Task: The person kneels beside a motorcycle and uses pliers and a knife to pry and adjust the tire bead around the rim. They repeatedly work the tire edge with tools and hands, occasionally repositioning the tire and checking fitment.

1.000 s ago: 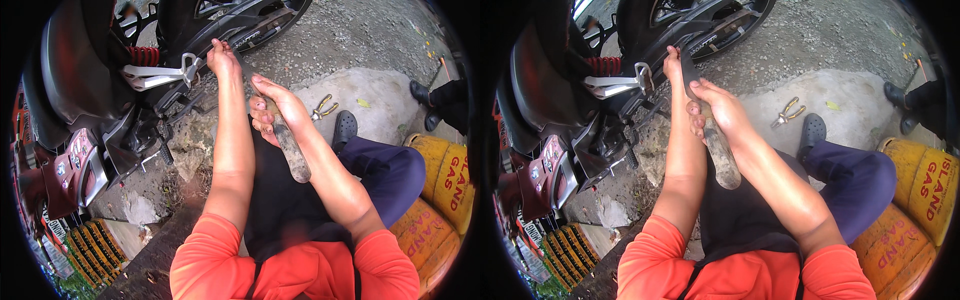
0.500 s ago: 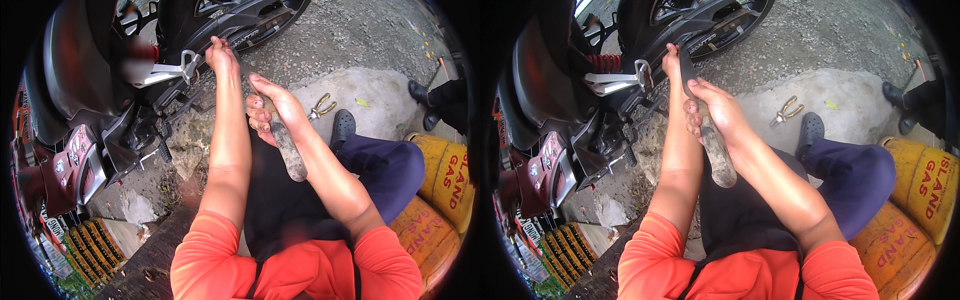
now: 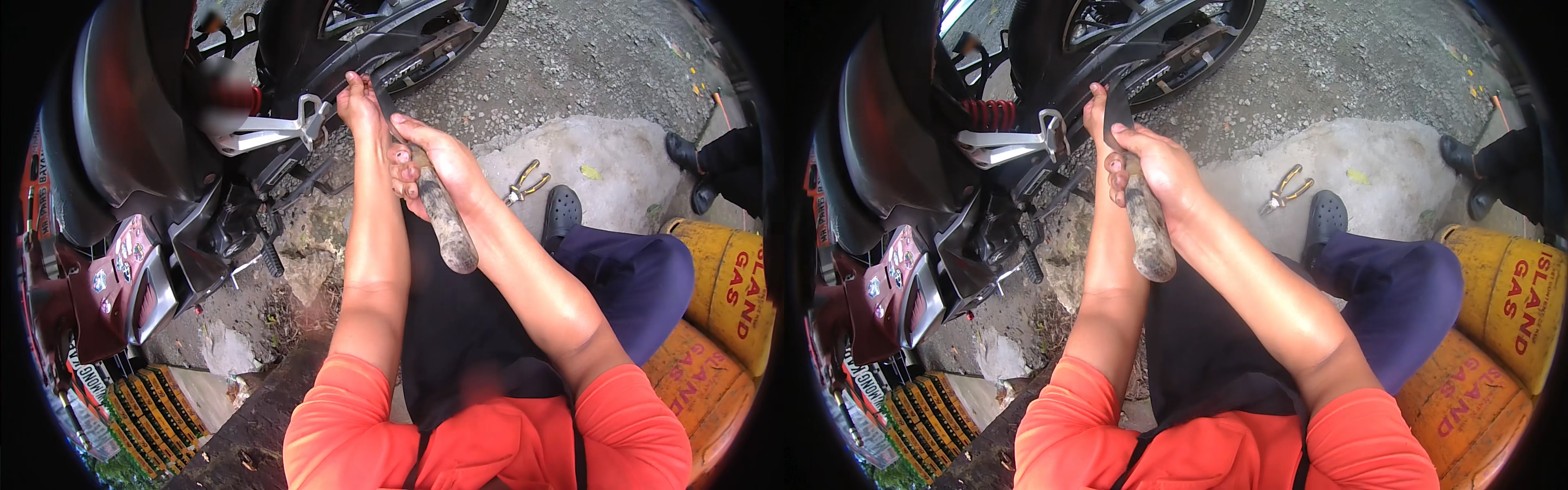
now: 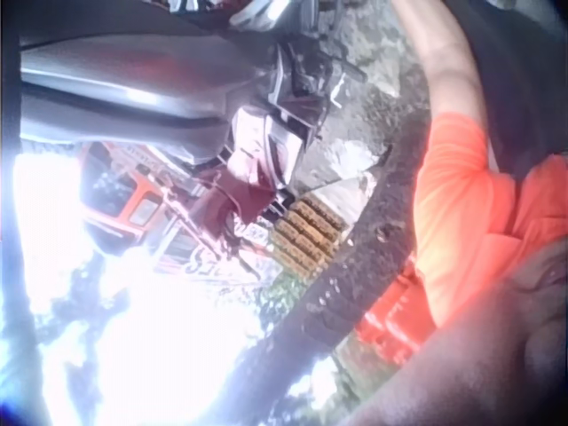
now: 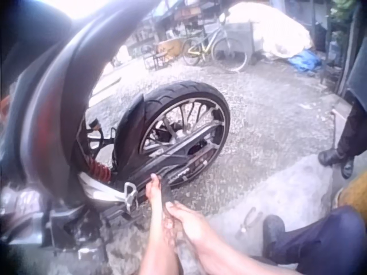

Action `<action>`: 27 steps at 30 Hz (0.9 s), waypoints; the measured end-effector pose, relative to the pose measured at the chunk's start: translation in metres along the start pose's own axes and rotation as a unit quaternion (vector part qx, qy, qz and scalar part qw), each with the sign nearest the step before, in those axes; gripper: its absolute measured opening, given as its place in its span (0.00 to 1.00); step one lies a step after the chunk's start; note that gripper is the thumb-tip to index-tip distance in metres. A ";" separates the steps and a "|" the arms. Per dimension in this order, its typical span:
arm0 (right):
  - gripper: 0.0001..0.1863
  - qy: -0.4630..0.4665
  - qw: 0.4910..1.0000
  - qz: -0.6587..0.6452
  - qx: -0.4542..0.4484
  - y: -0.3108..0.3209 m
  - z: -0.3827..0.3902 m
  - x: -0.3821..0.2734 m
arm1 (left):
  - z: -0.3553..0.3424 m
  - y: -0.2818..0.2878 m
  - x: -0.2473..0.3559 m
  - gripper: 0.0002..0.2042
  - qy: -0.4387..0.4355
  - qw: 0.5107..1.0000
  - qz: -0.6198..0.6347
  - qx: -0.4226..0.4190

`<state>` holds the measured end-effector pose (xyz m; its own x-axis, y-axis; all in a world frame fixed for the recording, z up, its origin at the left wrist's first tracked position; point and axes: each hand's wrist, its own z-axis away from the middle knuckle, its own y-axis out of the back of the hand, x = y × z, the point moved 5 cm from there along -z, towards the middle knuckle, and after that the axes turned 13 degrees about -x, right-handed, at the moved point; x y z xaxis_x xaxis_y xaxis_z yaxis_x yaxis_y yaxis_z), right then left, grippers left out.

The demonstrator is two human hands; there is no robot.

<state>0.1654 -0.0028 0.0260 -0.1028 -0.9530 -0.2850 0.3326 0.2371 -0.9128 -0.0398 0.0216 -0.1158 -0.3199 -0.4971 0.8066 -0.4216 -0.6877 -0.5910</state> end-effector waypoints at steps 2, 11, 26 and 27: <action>0.05 -0.014 1.000 -0.003 -0.020 0.000 0.016 0.005 | -0.006 0.001 0.000 0.10 -0.007 1.000 0.004 -0.002; 0.06 -0.007 1.000 -0.011 -0.008 -0.002 0.009 -0.005 | -0.004 0.009 -0.002 0.11 -0.005 1.000 -0.001 -0.020; 0.06 -0.011 0.999 -0.008 -0.034 -0.005 0.025 0.002 | -0.004 0.006 -0.006 0.10 0.008 1.000 0.015 -0.016; 0.06 -0.011 1.000 -0.018 -0.016 -0.004 0.012 0.000 | -0.003 0.006 -0.007 0.10 0.011 1.000 0.012 -0.017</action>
<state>0.1749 -0.0057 0.0332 -0.0943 -0.9647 -0.2459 0.2985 0.2082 -0.9314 -0.0430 0.0220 -0.1249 -0.3491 -0.5015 0.7916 -0.4410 -0.6574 -0.6110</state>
